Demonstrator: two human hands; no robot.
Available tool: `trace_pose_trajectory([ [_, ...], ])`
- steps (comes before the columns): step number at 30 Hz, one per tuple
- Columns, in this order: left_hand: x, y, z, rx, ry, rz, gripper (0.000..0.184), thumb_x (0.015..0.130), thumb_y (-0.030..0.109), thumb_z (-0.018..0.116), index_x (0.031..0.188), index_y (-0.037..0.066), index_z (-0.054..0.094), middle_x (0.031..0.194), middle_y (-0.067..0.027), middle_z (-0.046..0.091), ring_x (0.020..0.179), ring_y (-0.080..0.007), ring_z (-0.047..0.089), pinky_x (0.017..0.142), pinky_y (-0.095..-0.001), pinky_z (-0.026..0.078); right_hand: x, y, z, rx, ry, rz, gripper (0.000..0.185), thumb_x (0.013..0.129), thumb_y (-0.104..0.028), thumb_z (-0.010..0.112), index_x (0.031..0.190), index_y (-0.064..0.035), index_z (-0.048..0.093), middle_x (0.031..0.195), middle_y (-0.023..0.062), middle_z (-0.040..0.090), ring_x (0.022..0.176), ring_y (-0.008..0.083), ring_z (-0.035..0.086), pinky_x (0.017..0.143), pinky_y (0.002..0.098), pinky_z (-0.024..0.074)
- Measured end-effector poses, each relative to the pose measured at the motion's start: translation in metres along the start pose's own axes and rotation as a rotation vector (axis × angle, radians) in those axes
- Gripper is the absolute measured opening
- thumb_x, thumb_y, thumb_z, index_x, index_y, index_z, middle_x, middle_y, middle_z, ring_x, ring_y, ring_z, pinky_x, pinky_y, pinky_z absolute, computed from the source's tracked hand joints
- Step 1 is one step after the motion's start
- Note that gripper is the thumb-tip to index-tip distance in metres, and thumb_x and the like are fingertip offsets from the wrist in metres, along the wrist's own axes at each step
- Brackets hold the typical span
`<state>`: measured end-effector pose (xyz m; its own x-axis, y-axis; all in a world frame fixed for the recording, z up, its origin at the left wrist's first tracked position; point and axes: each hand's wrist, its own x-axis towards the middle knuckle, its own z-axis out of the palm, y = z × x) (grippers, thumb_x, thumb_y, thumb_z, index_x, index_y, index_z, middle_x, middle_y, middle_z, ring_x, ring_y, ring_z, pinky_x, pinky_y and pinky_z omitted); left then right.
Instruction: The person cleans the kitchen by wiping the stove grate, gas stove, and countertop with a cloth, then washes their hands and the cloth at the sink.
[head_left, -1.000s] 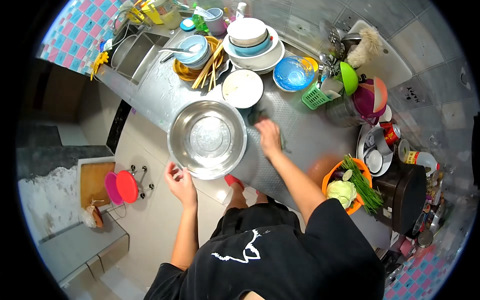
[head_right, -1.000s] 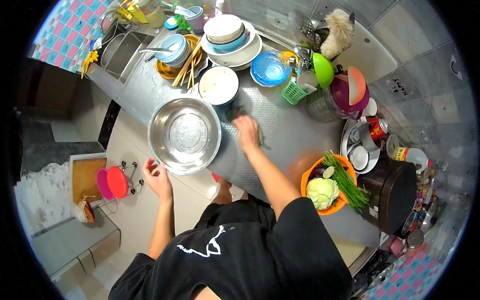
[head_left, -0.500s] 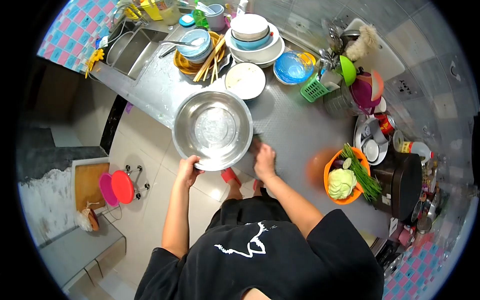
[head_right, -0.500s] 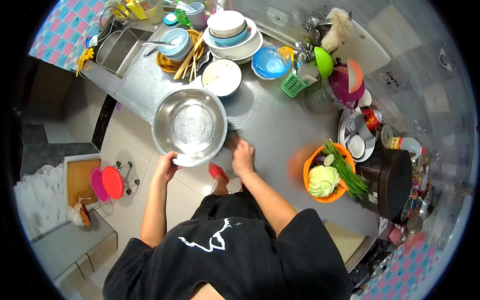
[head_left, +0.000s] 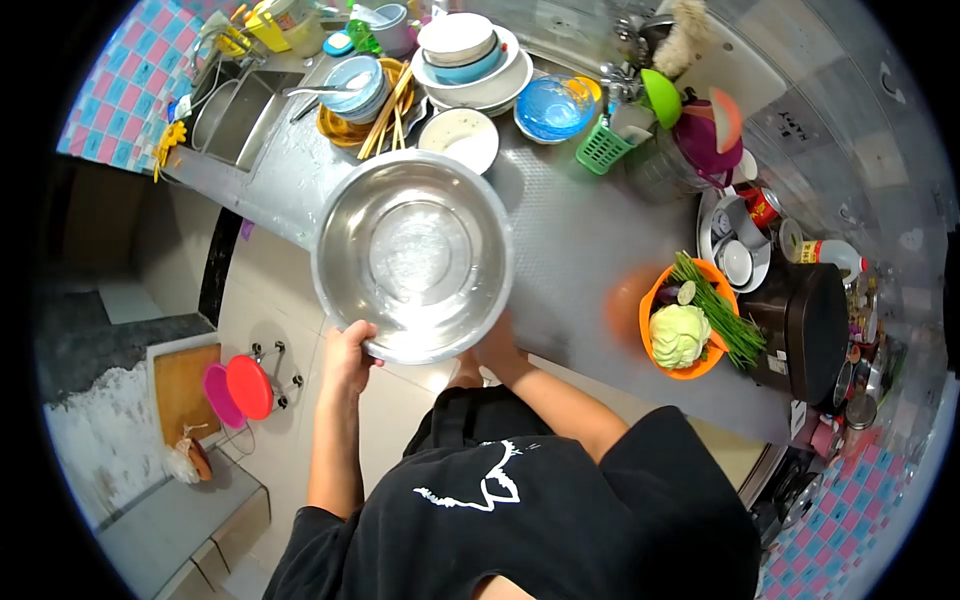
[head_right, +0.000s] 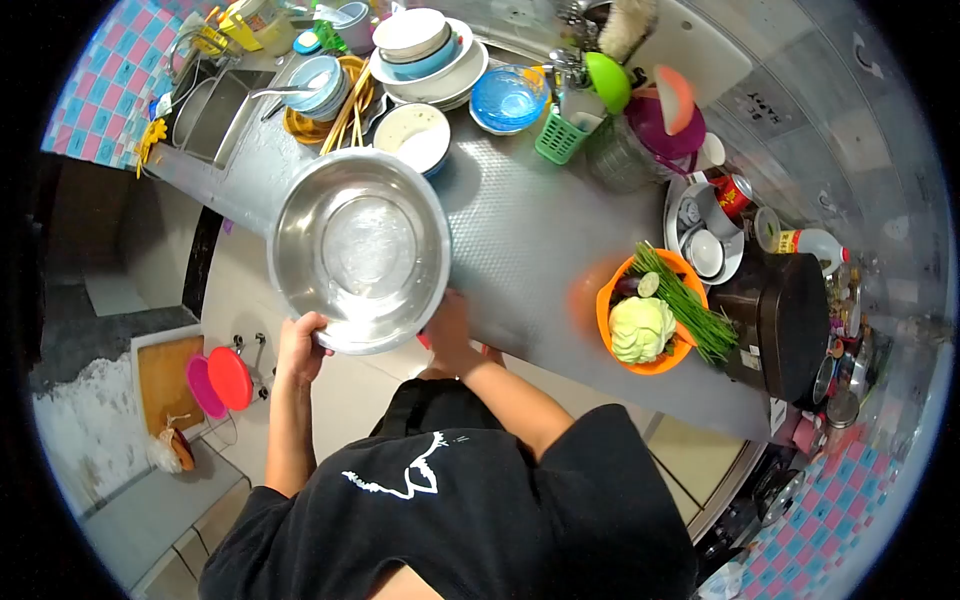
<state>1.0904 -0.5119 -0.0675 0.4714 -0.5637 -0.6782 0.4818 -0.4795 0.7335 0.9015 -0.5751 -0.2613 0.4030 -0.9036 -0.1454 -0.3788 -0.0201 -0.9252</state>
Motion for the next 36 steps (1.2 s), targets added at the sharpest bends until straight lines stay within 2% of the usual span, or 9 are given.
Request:
trace_pose_trajectory([
  [2,-0.002,0.0,0.028,0.027,-0.089,-0.011,0.012,0.072,0.007,0.051,0.074,-0.005,0.054,0.062,-0.0089,0.054,0.045,-0.0161,0.05,0.036,-0.026,0.041,-0.004,0.023,0.015,-0.175,0.068,-0.169,0.038,0.086,-0.032,0.049,0.109,-0.0021,0.055,0.114,0.0175,0.054,0.109,0.0292,0.049,0.088,0.0404,0.0412],
  [5,0.002,-0.011,0.075,0.032,-0.219,-0.054,0.021,0.071,0.005,0.051,0.087,-0.007,0.053,0.071,-0.0102,0.055,0.05,-0.0176,0.053,0.036,-0.027,0.043,-0.016,0.012,-0.051,0.121,-0.046,0.083,0.045,0.085,-0.034,0.052,0.116,-0.0014,0.049,0.119,0.0171,0.051,0.114,0.0294,0.045,0.092,0.0383,0.0386],
  [7,0.005,-0.019,0.108,0.084,-0.246,-0.091,0.023,0.072,0.006,0.051,0.09,-0.008,0.054,0.073,-0.0122,0.057,0.052,-0.0186,0.054,0.038,-0.0267,0.044,-0.033,-0.014,-0.118,0.054,0.23,0.317,0.039,0.081,-0.022,0.054,0.115,-0.002,0.051,0.118,0.0156,0.052,0.11,0.0306,0.047,0.096,0.044,0.0327],
  [9,0.015,-0.036,0.133,0.14,-0.3,-0.154,0.025,0.073,0.007,0.051,0.093,-0.007,0.053,0.075,-0.0132,0.058,0.054,-0.0194,0.056,0.039,-0.0268,0.045,-0.07,0.024,-0.164,-0.821,0.315,-0.021,0.041,0.069,-0.012,0.059,0.109,-0.0055,0.057,0.122,0.0204,0.047,0.102,0.0396,0.047,0.094,0.0478,0.0337],
  [13,0.015,-0.054,0.172,0.151,-0.249,-0.126,0.023,0.072,0.007,0.054,0.089,-0.009,0.055,0.07,-0.0127,0.057,0.05,-0.0195,0.054,0.038,-0.0289,0.047,-0.109,0.028,-0.139,-0.897,0.294,-0.219,0.042,0.067,-0.009,0.058,0.109,-0.0063,0.057,0.118,0.0193,0.049,0.101,0.0396,0.046,0.087,0.0477,0.0381],
  [17,0.039,-0.084,0.195,0.148,-0.264,-0.076,0.026,0.073,0.007,0.054,0.092,-0.01,0.053,0.072,-0.0135,0.058,0.054,-0.0204,0.057,0.04,-0.0305,0.049,-0.058,0.024,-0.064,-0.664,-0.201,-0.16,0.049,0.078,-0.022,0.052,0.125,-0.008,0.045,0.128,0.0179,0.042,0.11,0.0352,0.044,0.095,0.0485,0.0328],
  [23,0.04,-0.079,0.217,0.101,-0.393,-0.064,0.051,0.081,0.022,0.06,0.118,-0.006,0.039,0.084,-0.0148,0.058,0.059,-0.0193,0.058,0.046,-0.0289,0.05,0.02,-0.009,-0.026,-0.919,0.039,-0.478,0.055,0.085,-0.029,0.046,0.133,-0.0084,0.031,0.134,0.0131,0.036,0.119,0.0294,0.037,0.099,0.0472,0.0272],
  [28,0.053,-0.077,0.158,0.03,-0.501,0.026,0.05,0.089,0.024,0.052,0.129,-0.002,0.034,0.094,-0.0146,0.059,0.07,-0.0191,0.062,0.06,-0.0253,0.051,0.003,-0.005,-0.038,-0.804,0.241,-0.131,0.053,0.081,-0.016,0.049,0.132,-0.0082,0.036,0.14,0.0133,0.029,0.12,0.0295,0.034,0.099,0.0454,0.0252],
  [36,0.062,-0.087,-0.017,-0.001,0.029,0.207,0.033,0.088,0.015,0.05,0.117,-0.002,0.045,0.095,-0.0125,0.06,0.07,-0.0155,0.061,0.06,-0.023,0.048,0.13,-0.049,0.048,-0.698,0.315,0.103,0.049,0.075,-0.009,0.054,0.124,-0.0082,0.047,0.141,0.0088,0.031,0.12,0.0274,0.033,0.096,0.0463,0.0262],
])
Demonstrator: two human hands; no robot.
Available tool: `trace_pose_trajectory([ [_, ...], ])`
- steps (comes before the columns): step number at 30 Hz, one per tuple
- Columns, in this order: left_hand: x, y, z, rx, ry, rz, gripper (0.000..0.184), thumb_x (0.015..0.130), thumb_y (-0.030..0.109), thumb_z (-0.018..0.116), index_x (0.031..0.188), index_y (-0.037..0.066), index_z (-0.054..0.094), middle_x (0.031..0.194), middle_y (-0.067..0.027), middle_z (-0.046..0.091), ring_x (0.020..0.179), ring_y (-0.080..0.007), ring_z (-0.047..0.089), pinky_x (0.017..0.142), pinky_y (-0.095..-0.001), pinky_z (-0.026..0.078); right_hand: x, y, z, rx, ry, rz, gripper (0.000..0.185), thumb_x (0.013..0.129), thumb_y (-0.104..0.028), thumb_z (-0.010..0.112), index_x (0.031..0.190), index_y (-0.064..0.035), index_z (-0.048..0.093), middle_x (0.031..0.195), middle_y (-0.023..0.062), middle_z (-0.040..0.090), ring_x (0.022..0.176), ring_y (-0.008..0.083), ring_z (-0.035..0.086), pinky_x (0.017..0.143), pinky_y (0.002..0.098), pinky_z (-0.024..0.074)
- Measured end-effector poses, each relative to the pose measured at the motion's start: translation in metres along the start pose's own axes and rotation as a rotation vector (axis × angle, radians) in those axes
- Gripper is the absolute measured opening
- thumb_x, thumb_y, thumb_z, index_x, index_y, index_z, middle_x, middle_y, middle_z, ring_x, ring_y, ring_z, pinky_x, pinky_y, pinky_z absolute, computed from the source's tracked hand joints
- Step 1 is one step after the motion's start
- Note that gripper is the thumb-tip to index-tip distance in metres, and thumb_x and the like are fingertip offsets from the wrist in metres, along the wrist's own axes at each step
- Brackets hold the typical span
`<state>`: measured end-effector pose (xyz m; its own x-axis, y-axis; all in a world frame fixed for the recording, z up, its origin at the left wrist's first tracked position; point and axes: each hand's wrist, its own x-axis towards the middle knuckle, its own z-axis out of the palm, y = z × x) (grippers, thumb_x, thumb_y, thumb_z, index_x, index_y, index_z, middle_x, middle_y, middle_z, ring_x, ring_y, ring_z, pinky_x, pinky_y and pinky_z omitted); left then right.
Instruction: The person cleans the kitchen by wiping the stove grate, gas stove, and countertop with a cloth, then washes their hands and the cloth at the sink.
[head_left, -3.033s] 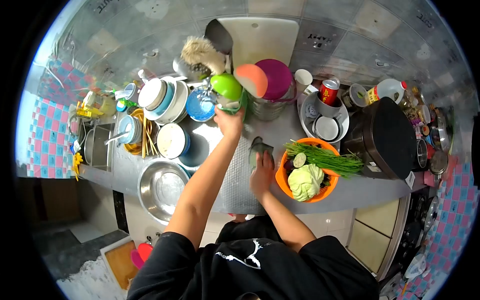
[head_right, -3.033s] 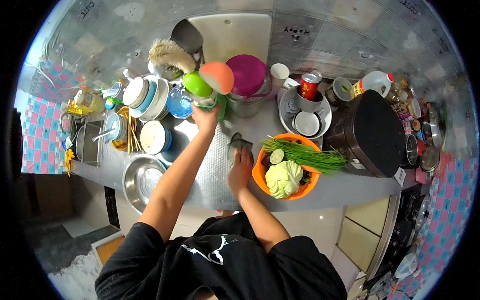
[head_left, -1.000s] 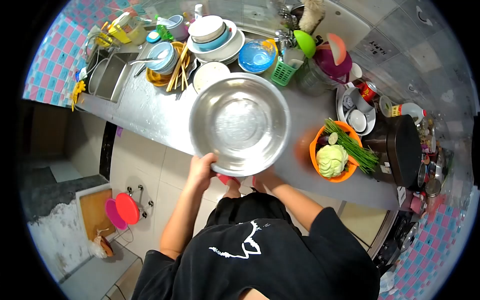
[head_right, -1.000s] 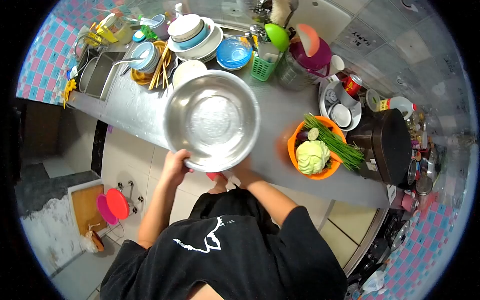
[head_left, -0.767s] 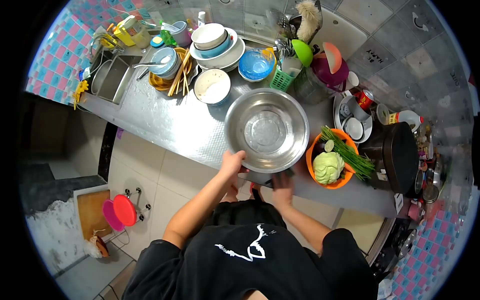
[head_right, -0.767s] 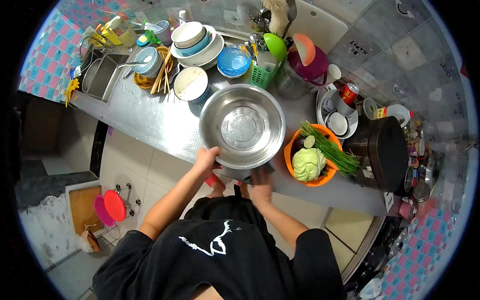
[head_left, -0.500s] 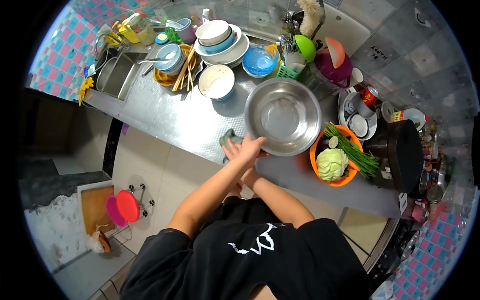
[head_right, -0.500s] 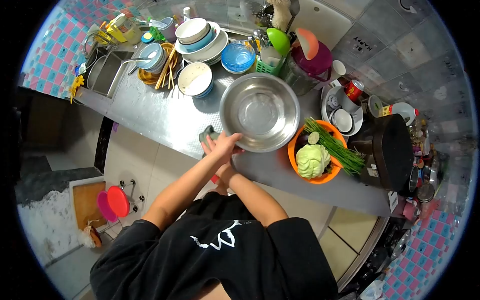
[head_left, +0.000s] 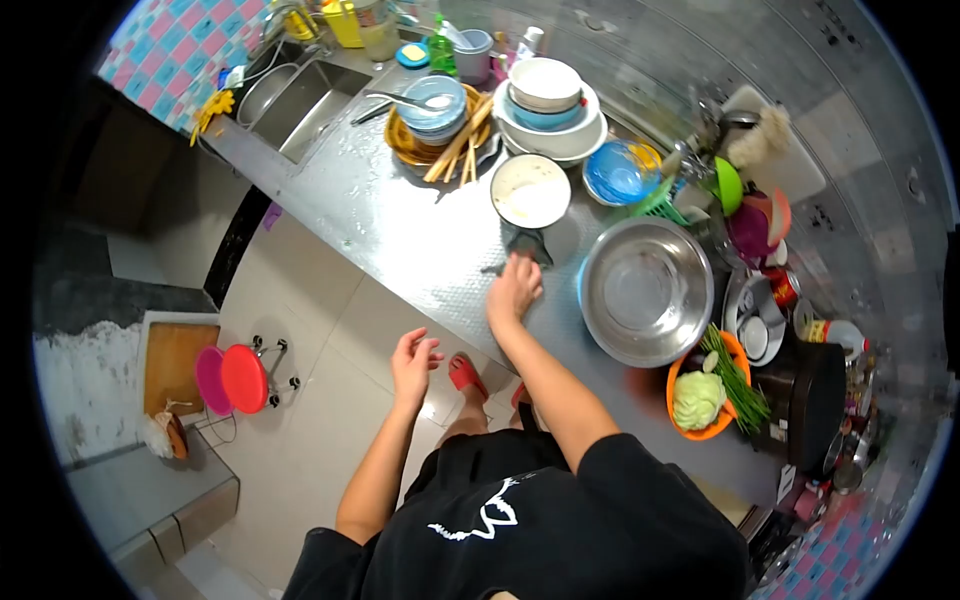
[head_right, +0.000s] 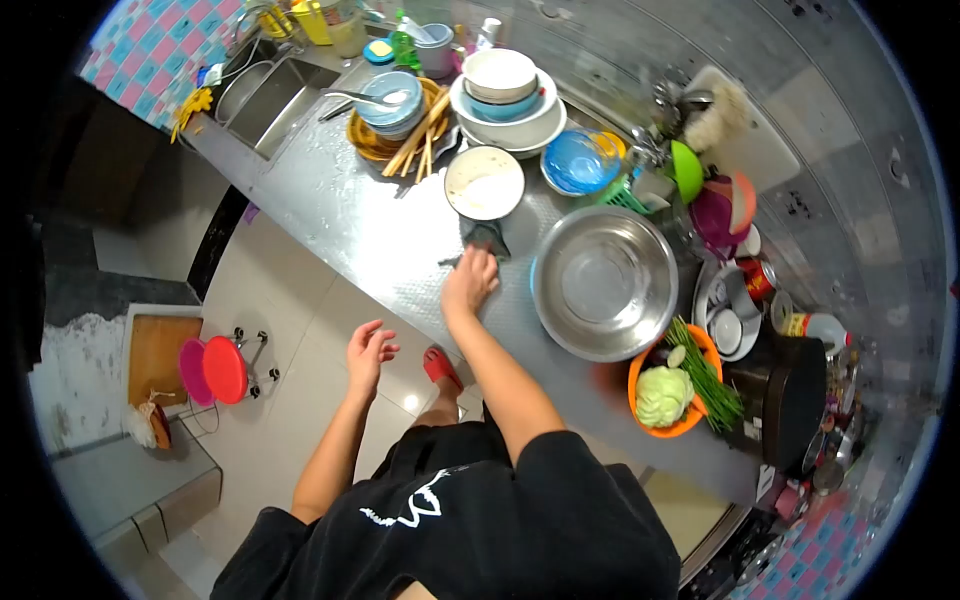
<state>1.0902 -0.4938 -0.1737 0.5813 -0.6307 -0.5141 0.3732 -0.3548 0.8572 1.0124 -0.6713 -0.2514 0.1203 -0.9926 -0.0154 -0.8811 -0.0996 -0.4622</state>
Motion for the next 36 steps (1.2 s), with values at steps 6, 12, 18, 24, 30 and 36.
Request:
trace_pose_trajectory([
  [6,0.007,-0.017,-0.05,0.003,0.155,-0.033,0.029,0.088,0.01,0.046,0.114,-0.002,0.046,0.092,-0.0115,0.06,0.068,-0.0137,0.06,0.059,-0.0228,0.047,0.004,-0.062,0.014,0.14,-0.168,-0.695,0.039,0.077,-0.006,0.053,0.115,-0.0107,0.054,0.126,0.0093,0.048,0.111,0.0262,0.044,0.092,0.0412,0.0342],
  [12,0.034,-0.006,-0.07,-0.057,0.113,0.023,0.028,0.088,0.008,0.046,0.114,-0.003,0.046,0.094,-0.0117,0.06,0.069,-0.0124,0.059,0.059,-0.022,0.046,0.019,-0.057,0.014,0.125,-0.021,-0.175,0.059,0.074,0.0,0.054,0.13,-0.002,0.037,0.14,0.0194,0.028,0.125,0.0341,0.03,0.102,0.0424,0.0251],
  [18,0.043,-0.006,-0.095,-0.092,0.132,0.018,0.028,0.089,0.009,0.047,0.114,-0.003,0.046,0.095,-0.0118,0.059,0.071,-0.012,0.059,0.06,-0.0216,0.046,0.045,-0.149,0.054,0.045,-0.07,-0.137,0.046,0.082,-0.008,0.045,0.127,-0.0008,0.04,0.137,0.0174,0.032,0.128,0.0294,0.027,0.105,0.0436,0.0202],
  [24,0.065,-0.018,-0.101,-0.084,0.095,0.0,0.027,0.088,0.009,0.049,0.111,-0.003,0.047,0.094,-0.0103,0.059,0.071,-0.0116,0.058,0.061,-0.0217,0.046,-0.024,-0.116,0.045,0.175,-0.242,-0.961,0.041,0.075,-0.014,0.057,0.115,-0.0072,0.053,0.131,0.0138,0.042,0.115,0.0305,0.043,0.097,0.044,0.0318],
  [30,0.111,-0.002,-0.094,0.159,0.132,0.274,0.024,0.086,0.007,0.05,0.108,-0.002,0.051,0.094,-0.0093,0.06,0.08,-0.0132,0.058,0.068,-0.0237,0.047,-0.05,0.0,-0.055,-0.186,-0.221,-0.433,0.053,0.069,-0.012,0.059,0.119,-0.0019,0.045,0.124,0.0229,0.041,0.109,0.0367,0.041,0.093,0.0416,0.0368],
  [36,0.124,0.053,-0.083,0.301,0.173,0.381,0.025,0.085,0.006,0.052,0.109,-0.001,0.052,0.097,-0.0095,0.06,0.089,-0.0148,0.057,0.076,-0.026,0.046,-0.03,-0.035,-0.01,-0.224,-0.1,-0.17,0.064,0.079,-0.025,0.056,0.131,0.0039,0.031,0.139,0.0248,0.023,0.124,0.0365,0.026,0.102,0.0466,0.0234],
])
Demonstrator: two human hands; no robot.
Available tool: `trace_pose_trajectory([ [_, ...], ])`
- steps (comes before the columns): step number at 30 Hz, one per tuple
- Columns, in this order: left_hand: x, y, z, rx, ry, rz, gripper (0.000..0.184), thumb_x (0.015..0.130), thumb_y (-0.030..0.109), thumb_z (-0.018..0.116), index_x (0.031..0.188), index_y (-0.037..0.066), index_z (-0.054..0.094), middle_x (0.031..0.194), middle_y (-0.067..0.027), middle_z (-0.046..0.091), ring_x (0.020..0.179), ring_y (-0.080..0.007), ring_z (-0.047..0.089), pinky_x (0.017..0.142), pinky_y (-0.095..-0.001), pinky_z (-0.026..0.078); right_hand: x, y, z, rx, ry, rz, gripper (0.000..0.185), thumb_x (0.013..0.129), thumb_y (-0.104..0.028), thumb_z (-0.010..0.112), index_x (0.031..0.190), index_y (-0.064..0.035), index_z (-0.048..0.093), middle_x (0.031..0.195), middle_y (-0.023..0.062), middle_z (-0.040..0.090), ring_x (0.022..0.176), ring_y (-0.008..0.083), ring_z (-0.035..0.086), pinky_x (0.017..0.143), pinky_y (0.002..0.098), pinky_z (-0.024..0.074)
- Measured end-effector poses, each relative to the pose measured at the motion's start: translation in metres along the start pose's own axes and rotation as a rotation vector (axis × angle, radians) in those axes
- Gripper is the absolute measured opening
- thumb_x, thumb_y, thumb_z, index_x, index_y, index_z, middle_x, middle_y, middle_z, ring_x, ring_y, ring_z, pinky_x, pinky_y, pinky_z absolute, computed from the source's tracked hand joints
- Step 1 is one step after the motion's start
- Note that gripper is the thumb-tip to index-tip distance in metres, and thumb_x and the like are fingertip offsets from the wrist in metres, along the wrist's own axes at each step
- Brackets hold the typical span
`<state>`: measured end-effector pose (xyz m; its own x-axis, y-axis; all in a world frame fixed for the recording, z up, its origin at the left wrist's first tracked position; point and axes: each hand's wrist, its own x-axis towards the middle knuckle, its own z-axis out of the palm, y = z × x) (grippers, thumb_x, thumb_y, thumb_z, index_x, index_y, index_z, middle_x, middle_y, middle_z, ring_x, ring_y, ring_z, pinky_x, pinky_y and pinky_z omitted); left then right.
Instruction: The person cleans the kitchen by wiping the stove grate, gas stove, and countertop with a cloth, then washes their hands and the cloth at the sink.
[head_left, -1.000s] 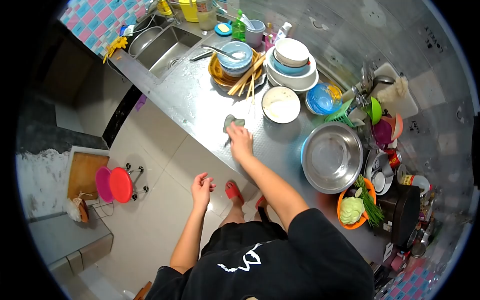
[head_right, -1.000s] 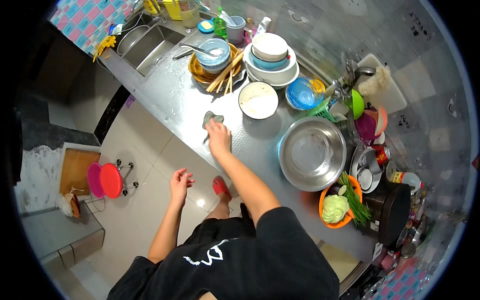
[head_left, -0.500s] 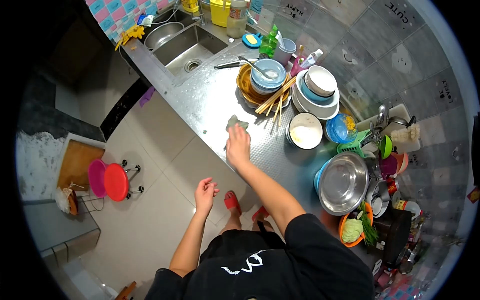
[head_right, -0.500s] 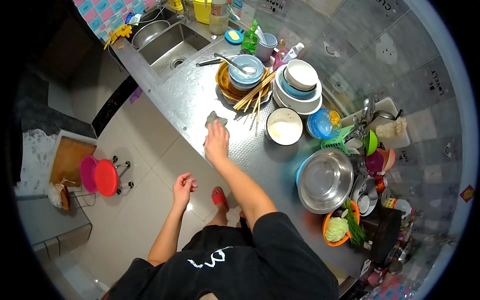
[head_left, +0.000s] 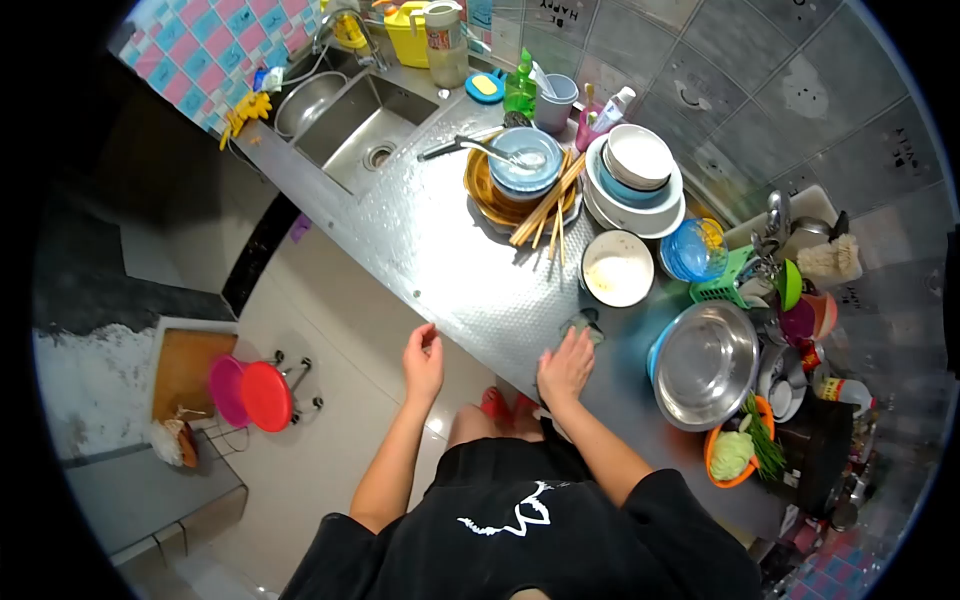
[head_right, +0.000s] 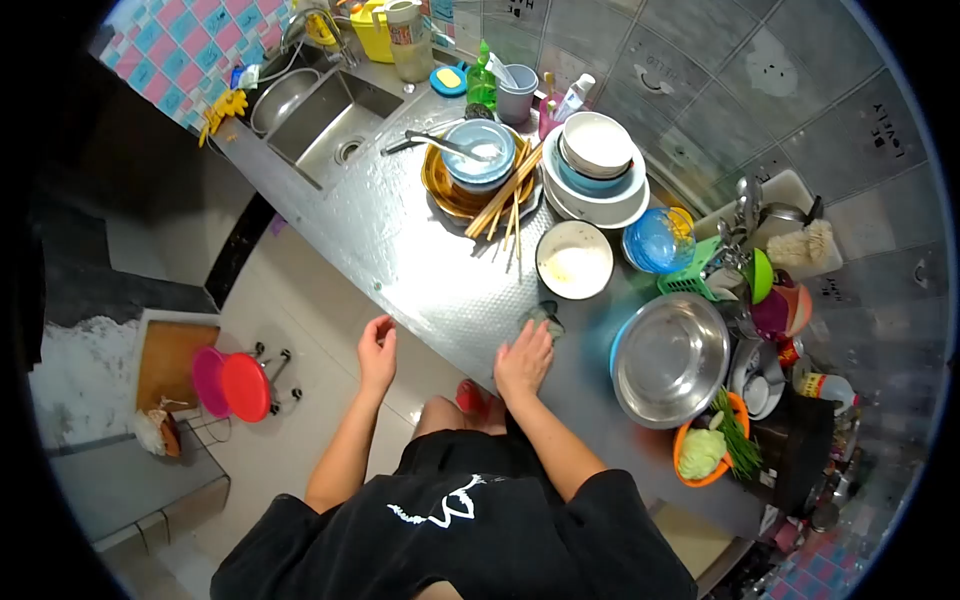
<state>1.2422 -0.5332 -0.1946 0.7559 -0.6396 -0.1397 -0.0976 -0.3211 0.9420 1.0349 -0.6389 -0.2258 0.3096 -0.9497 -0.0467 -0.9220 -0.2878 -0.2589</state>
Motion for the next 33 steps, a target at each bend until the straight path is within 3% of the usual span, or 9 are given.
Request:
trace_pose_trajectory([
  [2,-0.002,0.004,-0.006,-0.027,0.025,-0.013,0.024,0.084,0.004,0.052,0.108,-0.001,0.053,0.098,-0.0095,0.06,0.091,-0.0156,0.057,0.078,-0.0275,0.046,0.021,-0.032,0.011,-0.002,-0.054,-0.032,0.072,0.081,-0.034,0.055,0.133,0.0057,0.027,0.139,0.0255,0.022,0.126,0.035,0.024,0.103,0.0462,0.0213],
  [13,0.099,-0.025,-0.066,-0.156,0.014,-0.003,0.026,0.084,0.002,0.051,0.11,-0.002,0.053,0.098,-0.0104,0.061,0.088,-0.0133,0.059,0.073,-0.0244,0.048,0.143,-0.231,0.058,0.138,0.076,-0.152,0.077,0.079,-0.041,0.057,0.13,0.0096,0.029,0.136,0.029,0.024,0.124,0.0388,0.025,0.102,0.0479,0.0193],
  [20,0.183,-0.033,-0.16,-0.126,-0.093,-0.01,0.023,0.087,0.001,0.048,0.109,-0.003,0.051,0.099,-0.0116,0.06,0.081,-0.0124,0.059,0.073,-0.024,0.049,0.203,-0.305,0.087,0.189,0.171,-0.307,0.054,0.078,-0.019,0.056,0.126,0.0,0.04,0.135,0.0211,0.032,0.119,0.0376,0.033,0.1,0.0458,0.0262],
  [22,0.214,-0.032,-0.176,-0.091,-0.155,0.028,0.022,0.087,0.002,0.047,0.108,-0.003,0.052,0.098,-0.0108,0.06,0.081,-0.0123,0.059,0.074,-0.024,0.049,0.187,-0.287,0.08,0.276,-0.048,-0.422,0.054,0.073,-0.007,0.057,0.125,-0.0036,0.042,0.135,0.018,0.035,0.117,0.037,0.035,0.099,0.0445,0.0289],
  [25,0.265,-0.033,-0.167,-0.01,-0.225,0.122,0.019,0.086,0.003,0.049,0.103,-0.002,0.055,0.096,-0.0103,0.061,0.08,-0.0139,0.06,0.072,-0.0252,0.049,0.14,-0.251,0.074,0.192,0.113,-0.049,0.051,0.071,0.002,0.053,0.121,-0.0023,0.046,0.133,0.0174,0.038,0.118,0.0346,0.036,0.099,0.0418,0.0305],
  [27,0.298,-0.013,-0.139,0.182,-0.281,0.313,0.015,0.08,0.004,0.053,0.093,0.001,0.06,0.09,-0.0148,0.061,0.078,-0.0288,0.06,0.069,-0.0337,0.048,0.139,-0.243,0.077,0.122,0.201,0.114,0.049,0.072,0.0,0.053,0.12,-0.0019,0.047,0.131,0.017,0.041,0.118,0.034,0.037,0.099,0.0435,0.03],
  [29,0.323,0.006,-0.102,0.281,-0.368,0.427,0.018,0.076,0.004,0.055,0.094,0.002,0.06,0.091,-0.0158,0.06,0.084,-0.033,0.057,0.073,-0.0383,0.046,0.157,-0.25,0.087,0.061,0.255,0.454,0.05,0.074,-0.002,0.052,0.123,-0.0009,0.044,0.131,0.017,0.039,0.117,0.0348,0.037,0.097,0.0436,0.0308],
  [31,0.342,0.026,-0.06,0.421,-0.407,0.522,0.021,0.075,0.006,0.057,0.096,0.002,0.06,0.092,-0.0155,0.058,0.089,-0.0323,0.055,0.078,-0.04,0.045,0.19,-0.269,0.098,0.01,0.282,0.515,0.049,0.075,-0.004,0.052,0.123,-0.0012,0.043,0.13,0.0165,0.041,0.116,0.0331,0.037,0.094,0.0449,0.0315],
  [33,0.36,0.034,-0.019,0.505,-0.416,0.584,0.023,0.075,0.007,0.057,0.098,0.003,0.058,0.094,-0.0156,0.057,0.091,-0.0331,0.053,0.079,-0.0404,0.044,0.212,-0.29,0.091,0.236,0.257,0.548,0.052,0.075,-0.003,0.052,0.126,-0.0009,0.04,0.133,0.0173,0.037,0.121,0.0323,0.033,0.098,0.0451,0.028],
])
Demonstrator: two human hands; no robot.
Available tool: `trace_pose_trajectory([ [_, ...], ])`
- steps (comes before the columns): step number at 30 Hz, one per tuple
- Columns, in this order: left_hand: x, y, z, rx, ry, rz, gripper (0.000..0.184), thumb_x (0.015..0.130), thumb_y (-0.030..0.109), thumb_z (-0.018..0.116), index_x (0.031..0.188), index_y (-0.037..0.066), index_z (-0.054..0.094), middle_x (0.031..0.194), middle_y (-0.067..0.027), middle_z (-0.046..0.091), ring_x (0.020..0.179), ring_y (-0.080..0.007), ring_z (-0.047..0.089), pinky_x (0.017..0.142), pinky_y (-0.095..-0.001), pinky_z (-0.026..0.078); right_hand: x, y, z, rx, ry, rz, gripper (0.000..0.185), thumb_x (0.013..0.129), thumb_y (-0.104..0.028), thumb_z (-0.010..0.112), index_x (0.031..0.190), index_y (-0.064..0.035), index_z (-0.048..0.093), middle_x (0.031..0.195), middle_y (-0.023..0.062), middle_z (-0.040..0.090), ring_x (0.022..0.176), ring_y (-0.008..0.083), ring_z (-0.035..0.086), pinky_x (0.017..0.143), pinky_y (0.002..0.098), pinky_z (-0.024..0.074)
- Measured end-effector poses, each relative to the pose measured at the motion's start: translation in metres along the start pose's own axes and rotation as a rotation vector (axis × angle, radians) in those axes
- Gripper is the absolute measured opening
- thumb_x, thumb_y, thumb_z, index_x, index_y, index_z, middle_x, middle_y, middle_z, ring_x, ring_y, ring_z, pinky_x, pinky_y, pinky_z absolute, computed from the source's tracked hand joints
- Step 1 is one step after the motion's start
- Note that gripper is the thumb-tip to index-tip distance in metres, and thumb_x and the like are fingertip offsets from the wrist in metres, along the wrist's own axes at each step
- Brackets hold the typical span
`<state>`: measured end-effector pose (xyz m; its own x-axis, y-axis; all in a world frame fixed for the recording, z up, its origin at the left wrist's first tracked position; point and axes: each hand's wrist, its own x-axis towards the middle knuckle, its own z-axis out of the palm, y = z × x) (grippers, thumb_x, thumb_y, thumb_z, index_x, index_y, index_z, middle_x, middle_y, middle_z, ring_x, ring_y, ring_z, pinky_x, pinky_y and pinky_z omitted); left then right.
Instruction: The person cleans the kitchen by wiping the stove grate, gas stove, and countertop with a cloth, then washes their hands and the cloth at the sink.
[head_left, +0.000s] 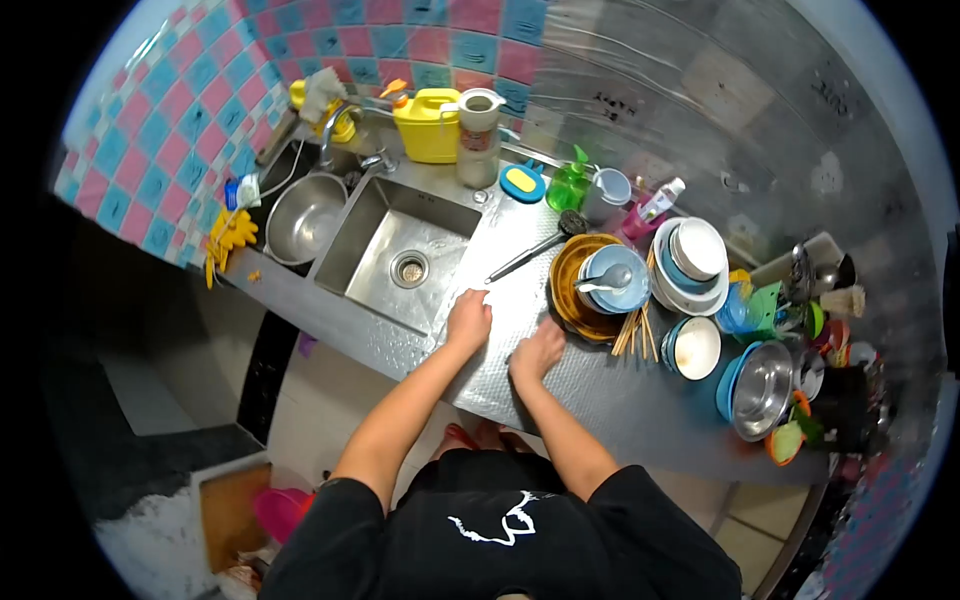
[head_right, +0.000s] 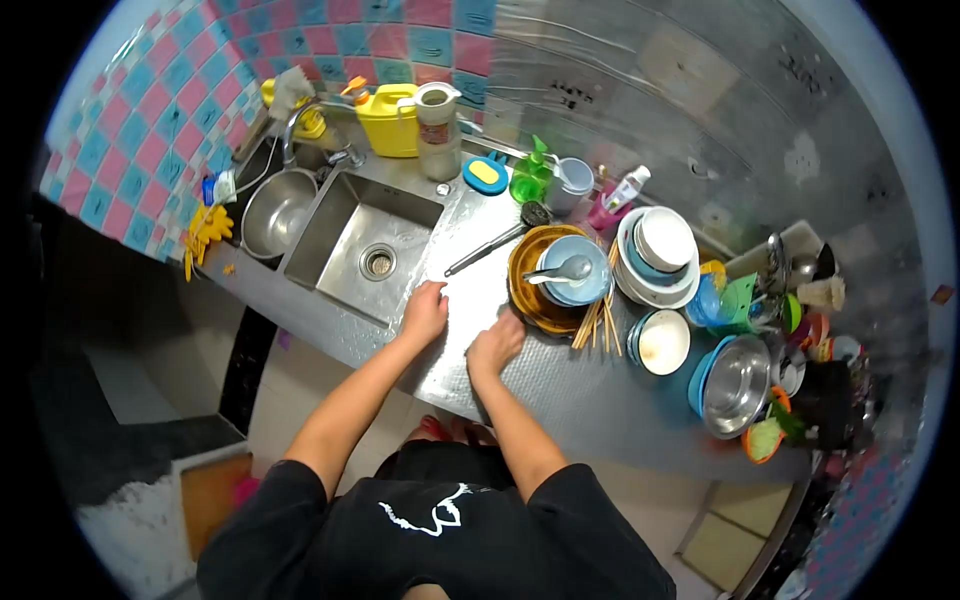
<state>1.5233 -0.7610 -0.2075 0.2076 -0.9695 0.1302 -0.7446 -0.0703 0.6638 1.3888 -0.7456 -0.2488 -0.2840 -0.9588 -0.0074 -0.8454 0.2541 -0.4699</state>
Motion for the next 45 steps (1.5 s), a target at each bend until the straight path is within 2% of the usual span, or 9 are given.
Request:
trace_pose_trajectory([
  [3,0.04,0.012,0.024,0.129,-0.029,0.05,0.03,0.074,0.009,0.061,0.103,0.003,0.055,0.096,-0.0149,0.053,0.094,-0.0327,0.049,0.08,-0.041,0.043,-0.017,-0.007,-0.002,0.025,-0.114,-0.281,0.061,0.074,-0.003,0.054,0.132,0.0008,0.033,0.142,0.0187,0.023,0.126,0.0316,0.026,0.104,0.0427,0.0197],
  [8,0.073,0.011,0.035,0.32,-0.159,0.064,0.025,0.076,0.012,0.061,0.097,0.002,0.053,0.095,-0.0162,0.051,0.095,-0.0333,0.048,0.08,-0.0407,0.042,-0.013,-0.034,0.01,0.017,-0.01,-0.091,0.054,0.077,-0.003,0.049,0.129,0.0016,0.036,0.141,0.02,0.025,0.125,0.0314,0.029,0.103,0.0432,0.021],
  [16,0.125,0.003,-0.036,0.058,-0.256,0.144,0.022,0.083,0.012,0.052,0.101,0.0,0.05,0.096,-0.0195,0.058,0.09,-0.0369,0.055,0.076,-0.0435,0.044,0.1,-0.13,0.047,0.068,0.141,0.221,0.059,0.081,-0.018,0.054,0.133,0.0002,0.032,0.143,0.0193,0.022,0.127,0.0303,0.026,0.104,0.0426,0.0189],
  [20,0.144,-0.019,-0.079,-0.026,-0.186,0.224,0.022,0.083,0.012,0.053,0.102,0.001,0.05,0.097,-0.0184,0.058,0.091,-0.036,0.055,0.077,-0.0425,0.043,0.153,-0.138,0.067,-0.004,0.29,0.134,0.05,0.079,-0.012,0.053,0.127,-0.0058,0.042,0.134,0.0111,0.037,0.12,0.0273,0.034,0.101,0.04,0.024],
  [26,0.15,-0.065,-0.127,-0.098,-0.173,0.21,0.023,0.082,0.01,0.053,0.104,0.003,0.05,0.096,-0.016,0.058,0.092,-0.0341,0.054,0.077,-0.0414,0.043,0.09,-0.104,0.068,0.324,0.011,-0.497,0.039,0.068,0.007,0.046,0.099,-0.0082,0.064,0.111,0.0111,0.059,0.104,0.0314,0.049,0.093,0.0394,0.0364],
  [29,0.145,-0.084,-0.143,-0.143,-0.222,0.125,0.024,0.083,0.011,0.053,0.106,0.003,0.05,0.097,-0.0169,0.058,0.091,-0.0353,0.054,0.077,-0.0419,0.043,0.076,-0.099,0.052,0.5,-0.261,-0.354,0.041,0.067,0.009,0.044,0.098,-0.0079,0.066,0.109,0.0112,0.061,0.107,0.0279,0.049,0.097,0.0357,0.0356],
  [36,0.133,-0.108,-0.146,-0.134,-0.222,0.081,0.023,0.084,0.011,0.052,0.105,0.002,0.05,0.099,-0.0183,0.057,0.09,-0.0369,0.054,0.075,-0.0432,0.043,0.154,-0.146,0.073,0.308,0.149,-0.441,0.035,0.07,0.003,0.045,0.095,-0.0084,0.067,0.103,0.013,0.062,0.101,0.0308,0.052,0.089,0.0377,0.0409],
  [42,0.117,-0.112,-0.13,-0.116,-0.274,0.106,0.022,0.084,0.011,0.051,0.104,0.002,0.049,0.096,-0.0187,0.057,0.089,-0.0377,0.055,0.075,-0.0438,0.043,0.024,-0.115,0.054,0.444,-0.196,-0.543,0.027,0.071,0.004,0.049,0.085,-0.0085,0.068,0.098,0.0071,0.064,0.096,0.0264,0.056,0.086,0.0368,0.043],
  [45,0.111,-0.099,-0.117,-0.033,-0.334,0.096,0.022,0.084,0.011,0.051,0.105,0.002,0.049,0.097,-0.019,0.057,0.09,-0.0378,0.055,0.075,-0.0438,0.043,-0.018,-0.089,0.033,0.587,-0.35,-0.367,0.031,0.071,0.009,0.047,0.087,-0.0066,0.068,0.106,0.0073,0.063,0.105,0.0247,0.051,0.093,0.0345,0.039],
])
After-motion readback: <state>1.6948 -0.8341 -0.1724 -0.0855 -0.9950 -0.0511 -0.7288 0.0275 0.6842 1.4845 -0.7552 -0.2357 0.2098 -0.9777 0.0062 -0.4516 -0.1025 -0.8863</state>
